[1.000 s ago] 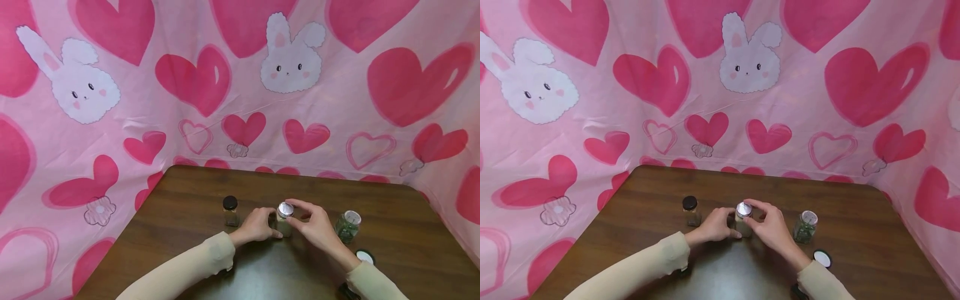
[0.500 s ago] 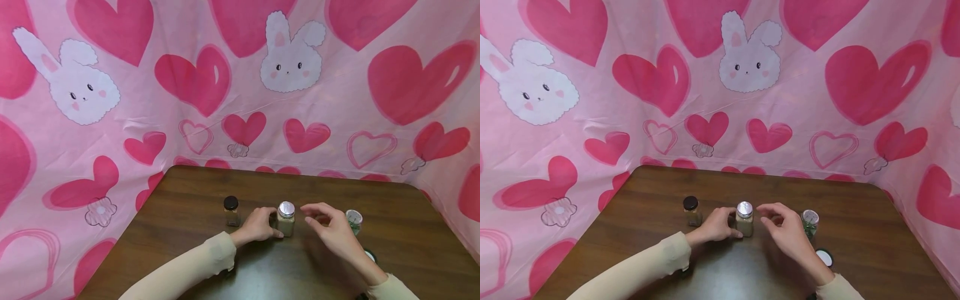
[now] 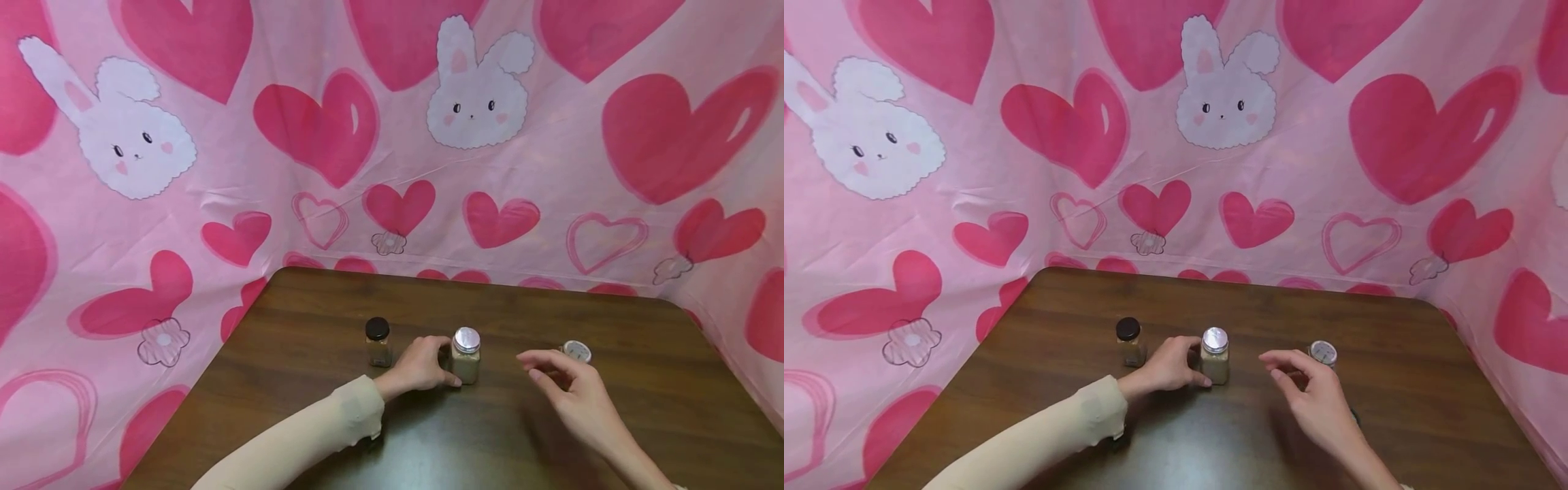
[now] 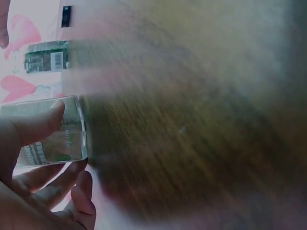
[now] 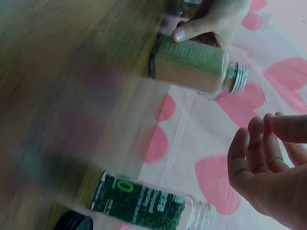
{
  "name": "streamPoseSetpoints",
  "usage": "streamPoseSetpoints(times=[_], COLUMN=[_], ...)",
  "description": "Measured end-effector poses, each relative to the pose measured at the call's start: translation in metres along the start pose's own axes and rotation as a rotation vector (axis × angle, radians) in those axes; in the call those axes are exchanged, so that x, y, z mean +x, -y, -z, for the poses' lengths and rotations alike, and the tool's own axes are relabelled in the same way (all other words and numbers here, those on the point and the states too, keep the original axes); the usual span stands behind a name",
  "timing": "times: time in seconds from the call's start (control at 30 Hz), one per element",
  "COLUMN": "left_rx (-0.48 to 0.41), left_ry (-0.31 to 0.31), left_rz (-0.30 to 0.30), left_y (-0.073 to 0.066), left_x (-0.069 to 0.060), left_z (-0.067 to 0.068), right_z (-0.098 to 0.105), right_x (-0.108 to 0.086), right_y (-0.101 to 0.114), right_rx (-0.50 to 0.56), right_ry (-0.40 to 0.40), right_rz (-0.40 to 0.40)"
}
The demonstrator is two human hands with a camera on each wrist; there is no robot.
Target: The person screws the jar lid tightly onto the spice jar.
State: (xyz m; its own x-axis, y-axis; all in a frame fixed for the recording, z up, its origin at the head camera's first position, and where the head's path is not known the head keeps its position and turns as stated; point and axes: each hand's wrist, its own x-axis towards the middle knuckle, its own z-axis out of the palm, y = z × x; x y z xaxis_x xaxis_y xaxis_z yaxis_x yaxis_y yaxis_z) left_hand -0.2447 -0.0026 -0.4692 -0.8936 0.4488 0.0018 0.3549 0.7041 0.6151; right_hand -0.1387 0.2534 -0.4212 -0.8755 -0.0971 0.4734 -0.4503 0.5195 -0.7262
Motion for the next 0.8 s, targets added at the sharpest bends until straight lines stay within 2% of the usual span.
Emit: streamPoseSetpoints(times=[0.2,0.33,0.6,0.8], left_rx=[-0.004,-0.004,-0.052,-0.085], left_ry=[0.0,-0.015,-0.079,-0.101], left_rz=[-0.006,-0.037,-0.032,-0.092], left_y=[0.0,-0.001,-0.01,-0.018], left_x=[0.0,-0.005,-0.032,-0.051], left_z=[0.0,-0.001,0.014,0.031], right_z=[0.008,0.012,0.019,0.022], right_x=[-0.007,-0.01,-0.017,-0.017], right_y=[0.0,-0.001,-0.005,-0.006], right_rx=[0.009,0.029,0.04,0.031], right_ry=[-0.004,-0.016,-0.029,-0.025], right_rz=[-0.032,-0.019,-0.03,-0.036])
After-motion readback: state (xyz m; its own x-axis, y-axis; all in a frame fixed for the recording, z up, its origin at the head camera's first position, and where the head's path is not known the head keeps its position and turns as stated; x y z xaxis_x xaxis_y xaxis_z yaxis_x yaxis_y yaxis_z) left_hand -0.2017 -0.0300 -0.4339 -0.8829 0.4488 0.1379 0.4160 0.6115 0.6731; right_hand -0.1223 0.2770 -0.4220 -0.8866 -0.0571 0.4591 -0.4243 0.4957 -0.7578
